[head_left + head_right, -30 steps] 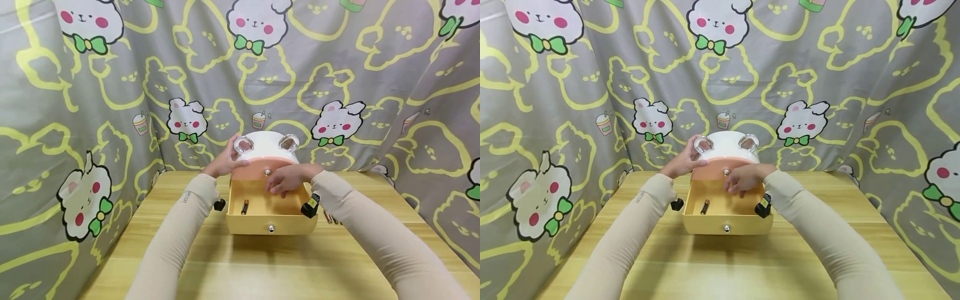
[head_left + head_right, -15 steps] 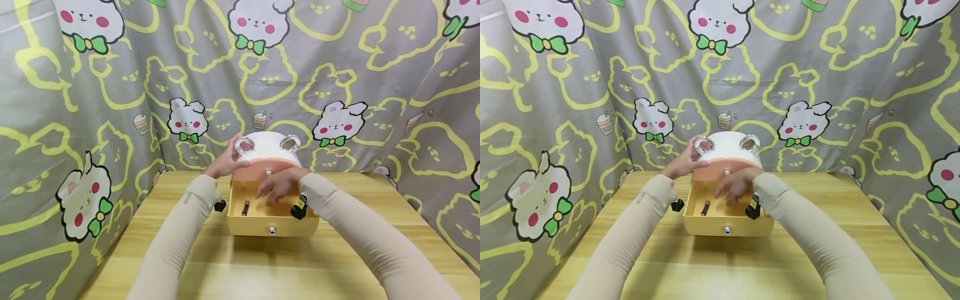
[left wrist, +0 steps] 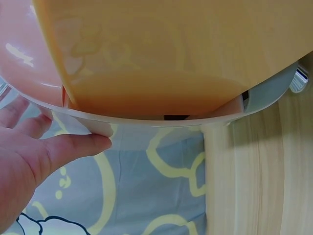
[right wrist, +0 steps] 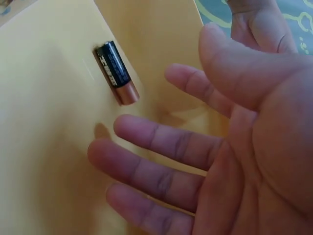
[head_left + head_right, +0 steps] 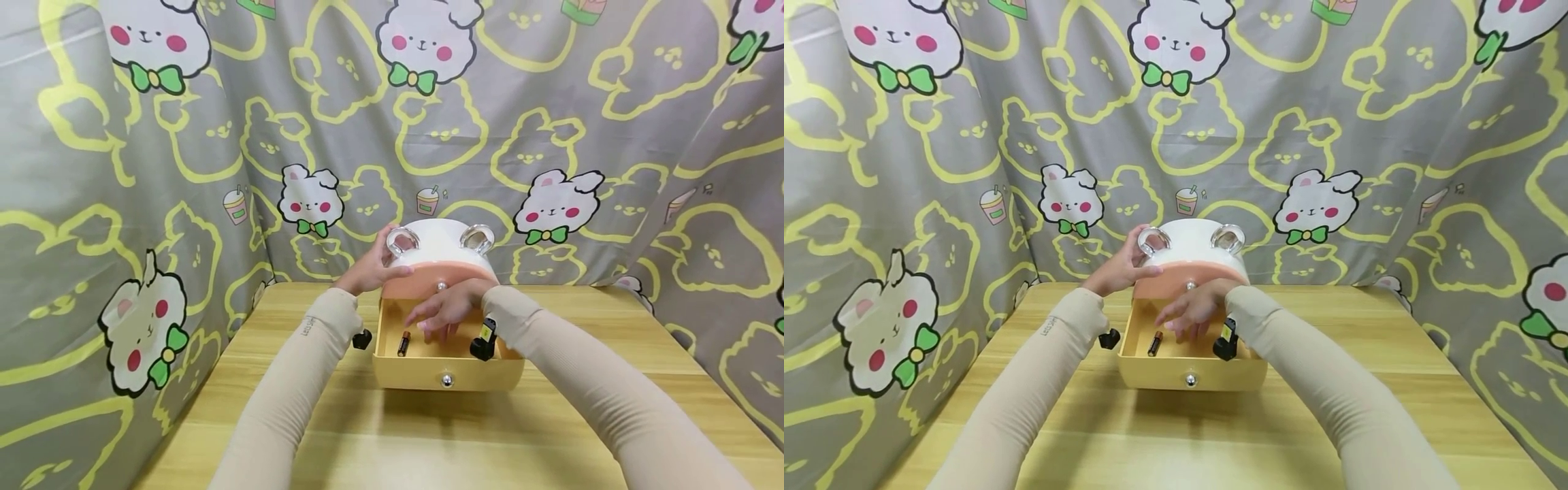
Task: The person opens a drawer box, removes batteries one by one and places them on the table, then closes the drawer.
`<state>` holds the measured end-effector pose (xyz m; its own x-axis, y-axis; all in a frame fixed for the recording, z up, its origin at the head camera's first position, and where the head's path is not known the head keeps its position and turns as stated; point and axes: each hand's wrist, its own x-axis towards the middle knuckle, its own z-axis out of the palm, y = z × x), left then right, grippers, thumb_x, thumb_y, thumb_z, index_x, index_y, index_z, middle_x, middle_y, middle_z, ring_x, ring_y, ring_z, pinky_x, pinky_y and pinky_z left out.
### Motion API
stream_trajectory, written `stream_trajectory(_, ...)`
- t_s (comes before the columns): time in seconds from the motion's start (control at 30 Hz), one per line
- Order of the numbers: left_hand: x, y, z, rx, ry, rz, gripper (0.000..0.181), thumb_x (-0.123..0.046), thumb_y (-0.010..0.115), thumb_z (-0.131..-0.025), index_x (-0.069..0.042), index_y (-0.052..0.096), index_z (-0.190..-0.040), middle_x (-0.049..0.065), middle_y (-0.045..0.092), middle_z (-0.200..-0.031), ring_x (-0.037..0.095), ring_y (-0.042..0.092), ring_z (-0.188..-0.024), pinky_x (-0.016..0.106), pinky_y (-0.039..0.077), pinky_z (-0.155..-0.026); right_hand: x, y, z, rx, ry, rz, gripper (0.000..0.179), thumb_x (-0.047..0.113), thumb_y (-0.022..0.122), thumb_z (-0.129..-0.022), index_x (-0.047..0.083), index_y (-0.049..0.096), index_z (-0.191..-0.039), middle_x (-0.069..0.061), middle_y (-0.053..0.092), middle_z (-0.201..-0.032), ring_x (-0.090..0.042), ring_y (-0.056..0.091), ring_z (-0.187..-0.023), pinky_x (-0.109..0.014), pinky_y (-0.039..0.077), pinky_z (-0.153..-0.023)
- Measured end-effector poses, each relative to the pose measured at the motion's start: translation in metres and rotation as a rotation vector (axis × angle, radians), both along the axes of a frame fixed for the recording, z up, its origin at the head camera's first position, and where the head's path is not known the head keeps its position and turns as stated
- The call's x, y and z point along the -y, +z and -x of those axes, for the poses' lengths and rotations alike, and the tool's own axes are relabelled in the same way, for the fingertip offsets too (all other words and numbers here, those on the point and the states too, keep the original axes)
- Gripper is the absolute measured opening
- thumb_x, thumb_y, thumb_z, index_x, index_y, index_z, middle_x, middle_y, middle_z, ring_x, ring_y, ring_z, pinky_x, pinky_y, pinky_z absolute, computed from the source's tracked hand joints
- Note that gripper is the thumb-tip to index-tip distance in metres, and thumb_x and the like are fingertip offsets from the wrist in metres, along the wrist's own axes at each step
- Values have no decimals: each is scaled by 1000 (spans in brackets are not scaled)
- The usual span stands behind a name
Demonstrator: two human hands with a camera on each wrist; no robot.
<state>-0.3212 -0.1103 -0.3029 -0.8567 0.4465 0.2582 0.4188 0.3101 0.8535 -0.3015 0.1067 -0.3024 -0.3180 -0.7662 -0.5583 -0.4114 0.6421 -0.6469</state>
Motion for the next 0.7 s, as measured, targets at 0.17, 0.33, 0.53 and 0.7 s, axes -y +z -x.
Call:
stream_trajectory(0.17,-2,9,-10,31,-8,6,105,-15,76,-84,-19,-1,-154,15,31,-154,25,25,-142,36,17,-115,2,-5,3,27,31,9,48,29,44,-104,16,35,-150,-13,62,-116,-25,63,-102,-35,51,-90)
stream_trajectory(0.33,-1,24,-26,37,-5,27,101,-13,75,-85,-14,0,-153,17,31,-153,27,25,-142,38,18,-115,3,-10,10,41,77,3,49,32,42,-105,19,33,-151,-11,65,-112,-23,64,-102,-33,50,-90)
stream_trajectory(0.53,-2,22,-25,38,-31,-20,99,-10,75,-84,-13,3,-153,17,33,-152,26,25,-142,39,17,-116,6,-22,15,120,70,-9,50,28,44,-104,18,31,-152,-10,64,-112,-25,65,-99,-35,50,-90)
stream_trajectory(0.7,-2,8,-10,12,-13,-14,100,-15,77,-84,-20,4,-153,10,35,-151,18,27,-141,32,19,-114,13,-30,13,111,102,-18,49,23,46,-104,19,33,-151,-5,64,-97,-19,61,-84,-31,52,-79)
